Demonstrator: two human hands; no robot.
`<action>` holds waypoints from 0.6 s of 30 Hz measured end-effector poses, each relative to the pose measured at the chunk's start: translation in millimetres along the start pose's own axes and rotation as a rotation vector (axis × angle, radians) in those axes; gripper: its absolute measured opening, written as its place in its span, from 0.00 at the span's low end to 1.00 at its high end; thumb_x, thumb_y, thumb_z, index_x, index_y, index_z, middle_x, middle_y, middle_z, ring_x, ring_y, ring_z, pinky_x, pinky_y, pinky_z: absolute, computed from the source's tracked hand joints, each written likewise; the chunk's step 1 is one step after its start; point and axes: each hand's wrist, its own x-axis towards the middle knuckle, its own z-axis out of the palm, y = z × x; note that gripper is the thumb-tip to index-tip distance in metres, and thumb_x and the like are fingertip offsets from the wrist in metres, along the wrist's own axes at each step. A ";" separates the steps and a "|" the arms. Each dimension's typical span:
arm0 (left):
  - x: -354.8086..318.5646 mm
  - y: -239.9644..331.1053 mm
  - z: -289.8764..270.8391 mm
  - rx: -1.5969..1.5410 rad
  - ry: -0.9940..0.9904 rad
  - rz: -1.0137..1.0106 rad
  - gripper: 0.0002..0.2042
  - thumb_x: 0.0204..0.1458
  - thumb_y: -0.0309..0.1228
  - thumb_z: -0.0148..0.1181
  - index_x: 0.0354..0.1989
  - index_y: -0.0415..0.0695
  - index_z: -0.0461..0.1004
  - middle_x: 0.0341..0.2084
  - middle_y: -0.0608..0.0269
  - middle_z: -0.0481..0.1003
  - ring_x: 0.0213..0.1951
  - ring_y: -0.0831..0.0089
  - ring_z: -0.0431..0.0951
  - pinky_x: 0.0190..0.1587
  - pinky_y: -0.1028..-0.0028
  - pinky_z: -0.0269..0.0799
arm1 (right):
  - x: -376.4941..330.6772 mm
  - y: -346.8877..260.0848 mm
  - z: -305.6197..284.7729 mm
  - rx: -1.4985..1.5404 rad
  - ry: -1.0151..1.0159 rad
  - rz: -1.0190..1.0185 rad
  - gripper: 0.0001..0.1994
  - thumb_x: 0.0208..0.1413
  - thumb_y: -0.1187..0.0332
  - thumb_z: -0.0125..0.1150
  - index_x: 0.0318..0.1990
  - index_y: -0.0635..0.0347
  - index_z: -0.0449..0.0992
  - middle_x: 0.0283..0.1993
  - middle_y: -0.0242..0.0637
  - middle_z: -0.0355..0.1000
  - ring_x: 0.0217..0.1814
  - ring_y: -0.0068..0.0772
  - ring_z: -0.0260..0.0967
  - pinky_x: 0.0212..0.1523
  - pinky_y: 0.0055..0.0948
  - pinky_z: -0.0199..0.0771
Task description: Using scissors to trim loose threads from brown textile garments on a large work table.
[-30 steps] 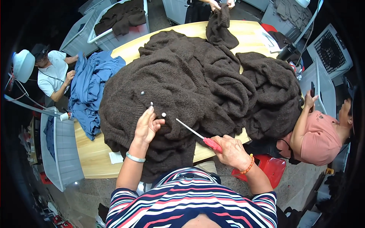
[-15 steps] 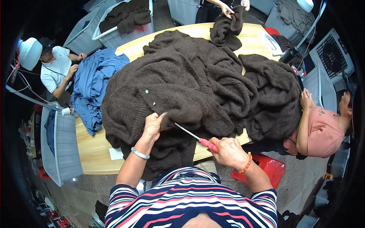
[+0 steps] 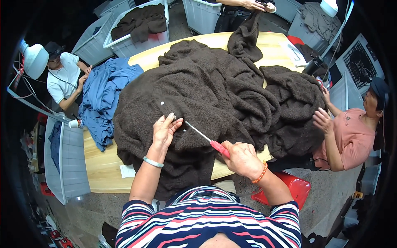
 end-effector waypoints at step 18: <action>32.0 47.8 -5.8 0.075 0.160 0.058 0.10 0.60 0.33 0.57 0.46 0.42 0.70 0.33 0.62 0.75 0.28 0.71 0.80 0.25 0.78 0.79 | 37.0 -13.0 3.2 0.011 -0.029 -0.030 0.09 0.56 0.65 0.56 0.38 0.59 0.72 0.27 0.50 0.73 0.34 0.51 0.74 0.36 0.47 0.73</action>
